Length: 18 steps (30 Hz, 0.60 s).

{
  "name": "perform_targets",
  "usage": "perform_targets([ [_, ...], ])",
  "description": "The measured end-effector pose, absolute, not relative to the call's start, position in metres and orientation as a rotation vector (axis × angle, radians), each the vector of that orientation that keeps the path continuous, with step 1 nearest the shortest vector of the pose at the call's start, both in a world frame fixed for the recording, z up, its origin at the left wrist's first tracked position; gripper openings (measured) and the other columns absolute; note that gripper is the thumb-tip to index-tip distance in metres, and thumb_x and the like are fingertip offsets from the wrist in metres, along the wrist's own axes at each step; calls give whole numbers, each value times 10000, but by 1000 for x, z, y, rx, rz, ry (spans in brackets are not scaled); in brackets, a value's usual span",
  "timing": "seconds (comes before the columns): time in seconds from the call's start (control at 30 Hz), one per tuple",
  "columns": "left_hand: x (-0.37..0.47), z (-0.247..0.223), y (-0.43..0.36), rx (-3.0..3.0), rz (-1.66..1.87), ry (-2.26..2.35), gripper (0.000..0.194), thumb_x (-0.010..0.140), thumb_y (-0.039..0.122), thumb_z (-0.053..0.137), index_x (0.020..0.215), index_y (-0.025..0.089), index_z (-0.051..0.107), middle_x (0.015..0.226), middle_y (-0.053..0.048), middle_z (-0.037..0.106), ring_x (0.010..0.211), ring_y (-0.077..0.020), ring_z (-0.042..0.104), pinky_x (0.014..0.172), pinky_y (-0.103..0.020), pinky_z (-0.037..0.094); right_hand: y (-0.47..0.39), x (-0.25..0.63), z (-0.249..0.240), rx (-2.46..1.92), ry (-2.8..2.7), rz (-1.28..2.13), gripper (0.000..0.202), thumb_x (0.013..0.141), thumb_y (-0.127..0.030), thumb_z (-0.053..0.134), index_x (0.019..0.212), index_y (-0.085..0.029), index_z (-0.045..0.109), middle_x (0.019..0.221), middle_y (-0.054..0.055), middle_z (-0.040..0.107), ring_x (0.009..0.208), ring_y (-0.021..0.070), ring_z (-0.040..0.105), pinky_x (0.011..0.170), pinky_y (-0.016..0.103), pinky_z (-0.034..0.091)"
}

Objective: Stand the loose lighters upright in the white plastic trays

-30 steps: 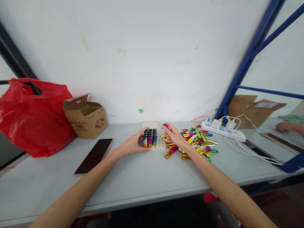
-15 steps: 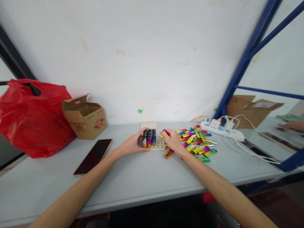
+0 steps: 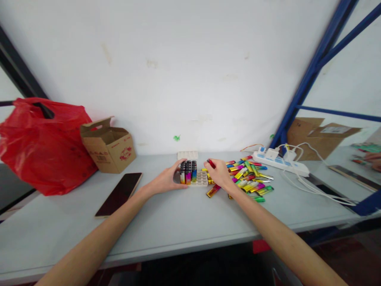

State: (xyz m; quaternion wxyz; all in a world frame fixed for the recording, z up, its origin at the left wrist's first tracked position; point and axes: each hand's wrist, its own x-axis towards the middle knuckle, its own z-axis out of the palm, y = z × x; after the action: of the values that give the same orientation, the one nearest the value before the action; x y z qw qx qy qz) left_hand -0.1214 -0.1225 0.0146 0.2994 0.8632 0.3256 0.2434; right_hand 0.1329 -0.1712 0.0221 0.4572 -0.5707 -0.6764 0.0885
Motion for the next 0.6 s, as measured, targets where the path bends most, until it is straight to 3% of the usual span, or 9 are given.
perform_targets([
  [0.13, -122, 14, -122, 2309, 632, 870, 1083, 756, 487, 852, 1629, 239, 260, 1520, -148, 587, 1342, -345, 610, 1162, -493, 456, -171, 133, 23, -1382, -1705, 186, 422, 1011, -484, 464, 673, -236, 412, 586, -45, 433, 584, 139, 395, 609, 292, 270],
  [0.27, -122, 14, -122, 2330, 646, 861, 1079, 759, 495, 856, 1626, 249, 262, 1498, -131, 603, 1303, -336, 634, 1139, -476, 478, -174, 134, 24, -1267, -1849, 267, 326, 1075, -452, 424, 851, -231, 511, 694, -28, 584, 651, 155, 532, 653, 277, 339],
  [0.43, -122, 14, -123, 2341, 660, 833, 1055, 777, 505, 843, 1621, 254, 262, 1431, -118, 651, 1271, -322, 653, 1119, -467, 491, -180, 132, 30, -1119, -2077, 154, 433, 1098, -463, 422, 745, -221, 484, 754, 3, 588, 722, 158, 541, 703, 279, 367],
  [0.6, -122, 14, -123, 2337, 656, 826, 1059, 772, 523, 842, 1617, 247, 265, 1418, -113, 663, 1261, -319, 661, 1105, -448, 500, -183, 131, 30, -1119, -2198, 198, 434, 1096, -432, 457, 725, -210, 496, 678, -19, 571, 628, 135, 493, 644, 271, 330],
])
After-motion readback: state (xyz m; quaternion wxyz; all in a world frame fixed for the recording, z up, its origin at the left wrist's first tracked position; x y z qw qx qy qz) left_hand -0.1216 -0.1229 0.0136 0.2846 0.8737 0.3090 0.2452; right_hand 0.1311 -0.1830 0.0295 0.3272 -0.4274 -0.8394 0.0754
